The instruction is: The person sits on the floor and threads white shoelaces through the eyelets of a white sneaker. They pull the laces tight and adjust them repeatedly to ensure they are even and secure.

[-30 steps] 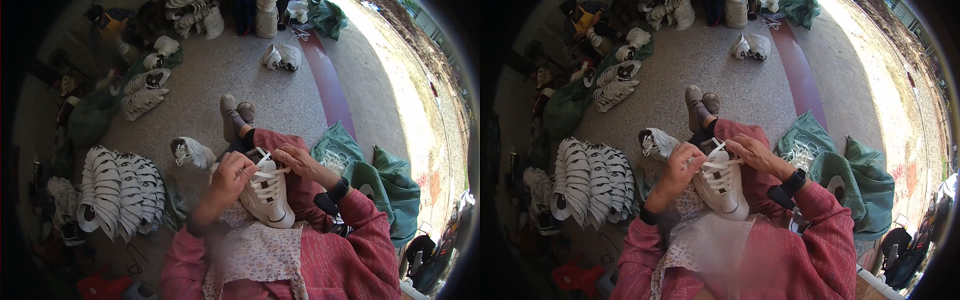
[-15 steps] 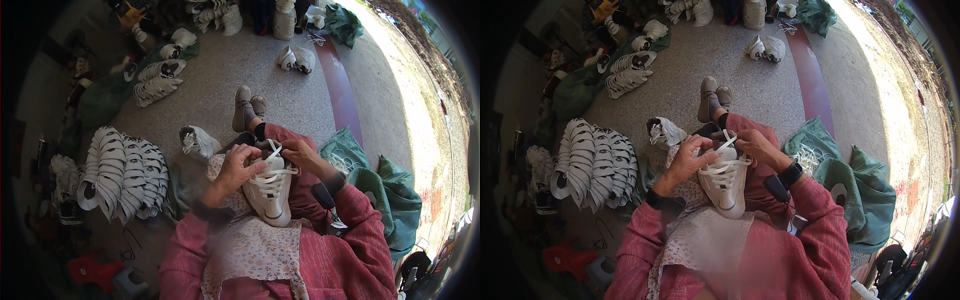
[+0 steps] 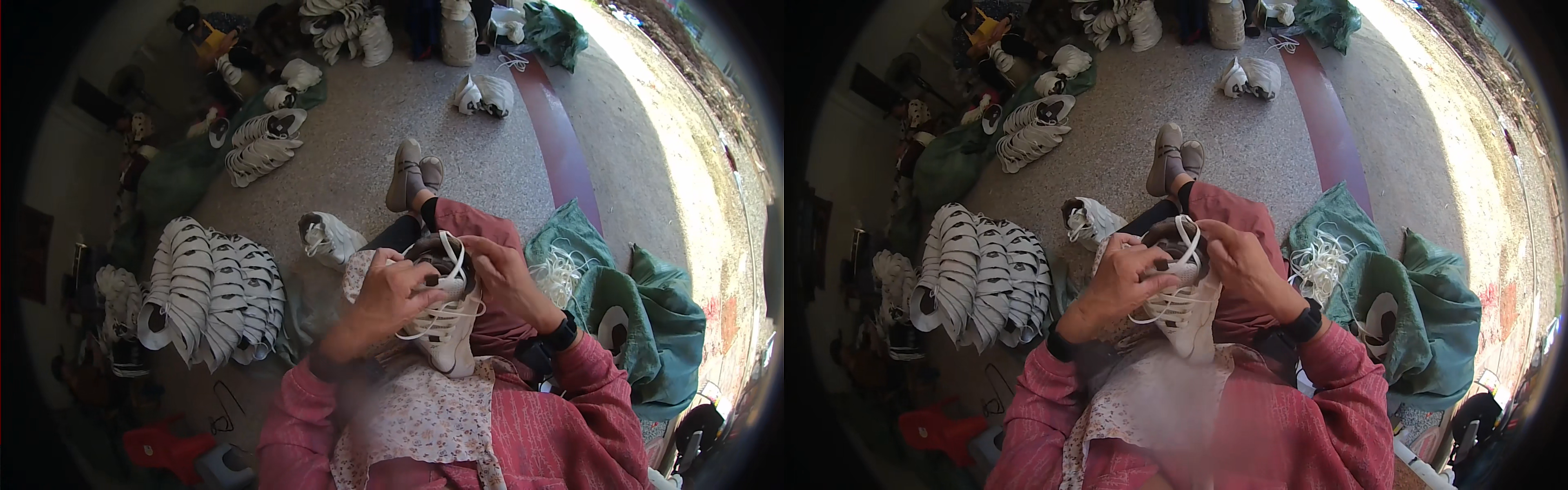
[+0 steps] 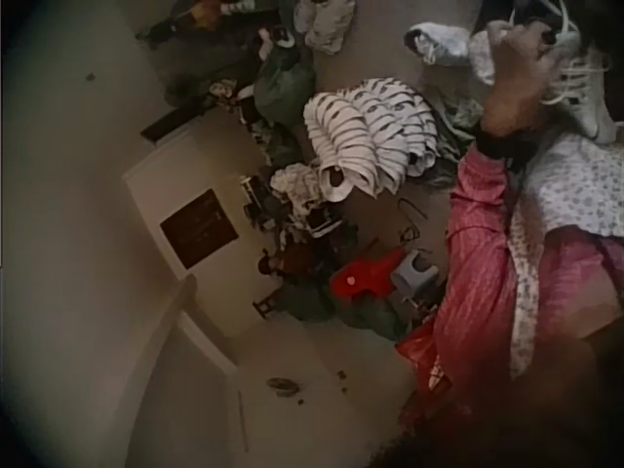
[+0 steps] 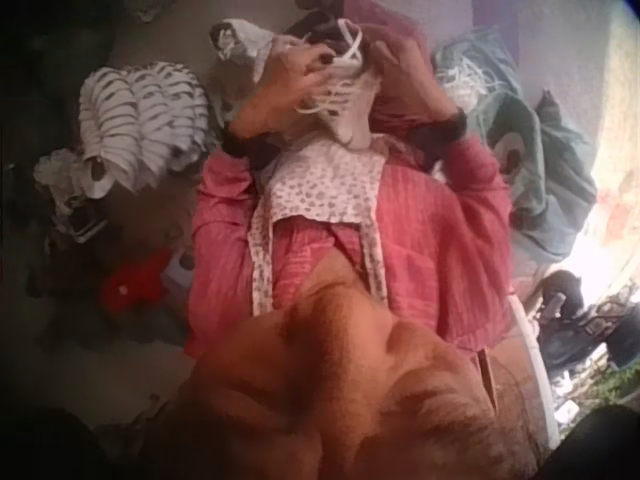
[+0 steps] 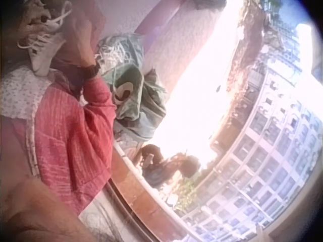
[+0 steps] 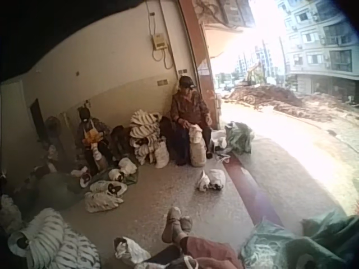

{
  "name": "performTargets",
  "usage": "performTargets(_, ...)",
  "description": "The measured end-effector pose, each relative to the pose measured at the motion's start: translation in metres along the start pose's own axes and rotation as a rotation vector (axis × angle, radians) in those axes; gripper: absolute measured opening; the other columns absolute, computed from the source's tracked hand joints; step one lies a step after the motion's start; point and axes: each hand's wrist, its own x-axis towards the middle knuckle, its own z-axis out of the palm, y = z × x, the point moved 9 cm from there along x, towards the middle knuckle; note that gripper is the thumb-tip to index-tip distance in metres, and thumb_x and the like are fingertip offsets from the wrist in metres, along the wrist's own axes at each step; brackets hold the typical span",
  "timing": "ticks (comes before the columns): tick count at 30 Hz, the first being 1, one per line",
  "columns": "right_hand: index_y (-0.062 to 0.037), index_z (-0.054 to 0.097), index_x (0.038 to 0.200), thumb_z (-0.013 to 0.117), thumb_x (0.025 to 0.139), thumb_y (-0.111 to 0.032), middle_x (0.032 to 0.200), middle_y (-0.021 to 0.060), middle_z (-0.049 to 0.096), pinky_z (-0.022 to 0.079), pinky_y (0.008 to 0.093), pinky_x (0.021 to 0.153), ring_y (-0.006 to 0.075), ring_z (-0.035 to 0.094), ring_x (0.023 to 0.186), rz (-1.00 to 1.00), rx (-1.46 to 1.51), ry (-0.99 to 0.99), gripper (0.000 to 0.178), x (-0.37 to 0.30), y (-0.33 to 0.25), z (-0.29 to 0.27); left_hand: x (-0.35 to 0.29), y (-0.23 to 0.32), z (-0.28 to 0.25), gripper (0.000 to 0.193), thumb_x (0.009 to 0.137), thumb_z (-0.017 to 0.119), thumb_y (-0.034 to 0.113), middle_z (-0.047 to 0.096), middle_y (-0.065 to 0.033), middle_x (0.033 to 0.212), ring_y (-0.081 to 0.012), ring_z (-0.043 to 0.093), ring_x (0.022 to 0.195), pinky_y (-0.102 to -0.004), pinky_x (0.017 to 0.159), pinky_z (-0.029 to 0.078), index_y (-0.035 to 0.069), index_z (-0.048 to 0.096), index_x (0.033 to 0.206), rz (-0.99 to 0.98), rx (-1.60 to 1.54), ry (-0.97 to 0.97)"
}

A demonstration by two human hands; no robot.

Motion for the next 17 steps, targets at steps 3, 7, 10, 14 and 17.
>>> performTargets(3,-0.0016,0.064,0.123,0.044,0.106,-0.031,0.077,0.0026,0.063,0.046,0.0233,0.046,0.0062,0.061,0.061,0.147,0.205,0.034,0.040,0.014,0.028,-0.015,-0.008,-0.038,-0.027,0.026,0.092,0.075,0.023,0.070,-0.0022,0.092,-0.0094,0.061,0.084,-0.0280,0.081,0.049,0.006,0.069,0.111,-0.254,-0.540,0.129)
performTargets(7,-0.0013,0.065,0.121,0.046,0.105,-0.038,0.078,0.0096,0.066,0.051,0.0341,0.057,0.0205,0.067,0.067,0.155,0.057,-0.031,0.044,0.011,0.039,-0.010,-0.042,-0.073,-0.104,0.022,0.096,0.071,0.015,0.070,-0.0012,0.102,-0.0064,0.063,0.086,-0.0212,0.078,0.051,0.002,0.067,0.112,-0.277,-0.804,0.569)
performTargets(10,-0.0007,0.064,0.120,0.050,0.102,-0.042,0.083,0.0156,0.068,0.052,0.0424,0.070,0.0327,0.069,0.076,-0.058,-0.205,-0.057,0.047,0.011,0.023,0.008,-0.072,-0.086,-0.153,0.023,0.095,0.072,0.015,0.070,-0.0015,0.102,-0.0079,0.063,0.088,-0.0226,0.081,0.050,0.002,0.067,0.113,-0.251,-0.620,0.761)
performTargets(14,-0.0029,0.064,0.124,0.057,0.097,-0.043,0.096,0.0215,0.070,0.051,0.0447,0.085,0.0363,0.069,0.092,-0.034,-0.383,-0.193,0.048,0.024,0.030,0.026,-0.106,-0.109,-0.172,0.023,0.095,0.073,0.015,0.070,-0.0012,0.103,-0.0092,0.063,0.090,-0.0243,0.085,0.049,0.001,0.067,0.113,-0.336,-0.506,0.771)
performTargets(17,-0.0073,0.061,0.132,0.061,0.098,-0.043,0.104,0.0165,0.073,0.050,0.0468,0.086,0.0307,0.069,0.095,0.018,-0.100,-0.139,0.049,0.017,0.028,0.017,-0.124,-0.130,-0.168,0.030,0.094,0.073,0.014,0.070,-0.0042,0.108,-0.0102,0.062,0.096,-0.0234,0.090,0.048,0.000,0.066,0.121,-0.385,-0.405,0.627)
